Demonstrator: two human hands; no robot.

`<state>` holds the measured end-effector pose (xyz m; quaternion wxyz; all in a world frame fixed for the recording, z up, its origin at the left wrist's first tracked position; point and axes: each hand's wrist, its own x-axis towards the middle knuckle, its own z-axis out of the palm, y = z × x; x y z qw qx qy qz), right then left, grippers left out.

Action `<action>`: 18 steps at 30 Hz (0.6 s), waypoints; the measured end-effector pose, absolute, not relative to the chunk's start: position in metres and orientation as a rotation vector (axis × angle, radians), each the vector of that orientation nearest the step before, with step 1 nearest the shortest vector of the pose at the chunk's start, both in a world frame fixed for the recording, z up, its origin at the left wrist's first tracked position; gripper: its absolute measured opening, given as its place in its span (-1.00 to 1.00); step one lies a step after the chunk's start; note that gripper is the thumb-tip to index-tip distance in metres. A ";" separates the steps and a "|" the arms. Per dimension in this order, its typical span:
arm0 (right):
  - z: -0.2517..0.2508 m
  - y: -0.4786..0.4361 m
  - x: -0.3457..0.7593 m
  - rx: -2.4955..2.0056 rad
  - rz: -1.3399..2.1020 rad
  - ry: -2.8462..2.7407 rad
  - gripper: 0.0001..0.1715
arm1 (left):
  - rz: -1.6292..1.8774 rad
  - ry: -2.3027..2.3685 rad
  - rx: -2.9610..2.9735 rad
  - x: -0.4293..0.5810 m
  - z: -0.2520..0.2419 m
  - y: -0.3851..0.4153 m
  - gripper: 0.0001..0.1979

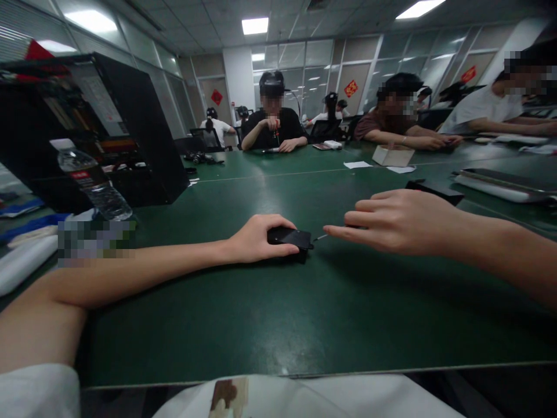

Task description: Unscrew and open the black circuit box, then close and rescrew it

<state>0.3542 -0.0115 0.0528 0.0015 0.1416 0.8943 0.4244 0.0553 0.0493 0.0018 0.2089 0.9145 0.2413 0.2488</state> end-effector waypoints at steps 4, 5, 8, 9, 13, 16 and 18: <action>0.053 -0.014 0.351 0.460 1.350 2.795 -0.55 | 0.685 0.677 2.548 0.055 0.001 0.050 -0.56; 0.053 -0.015 0.350 0.466 1.373 2.794 -0.56 | 0.688 0.678 2.549 0.055 0.001 0.050 -0.56; 0.054 -0.017 0.349 0.472 1.418 2.793 -0.57 | 0.693 0.679 2.548 0.055 0.001 0.050 -0.55; 0.054 -0.017 0.349 0.467 1.416 2.796 -0.57 | 0.694 0.676 2.548 0.055 0.001 0.050 -0.55; 0.053 -0.016 0.349 0.464 1.380 2.801 -0.56 | 0.697 0.657 2.544 0.056 0.001 0.050 -0.55; 0.052 -0.016 0.349 0.476 1.358 2.800 -0.56 | 0.685 0.656 2.542 0.056 0.002 0.050 -0.56; 0.053 -0.017 0.347 0.463 1.356 2.808 -0.56 | 0.675 0.663 2.543 0.056 0.002 0.050 -0.56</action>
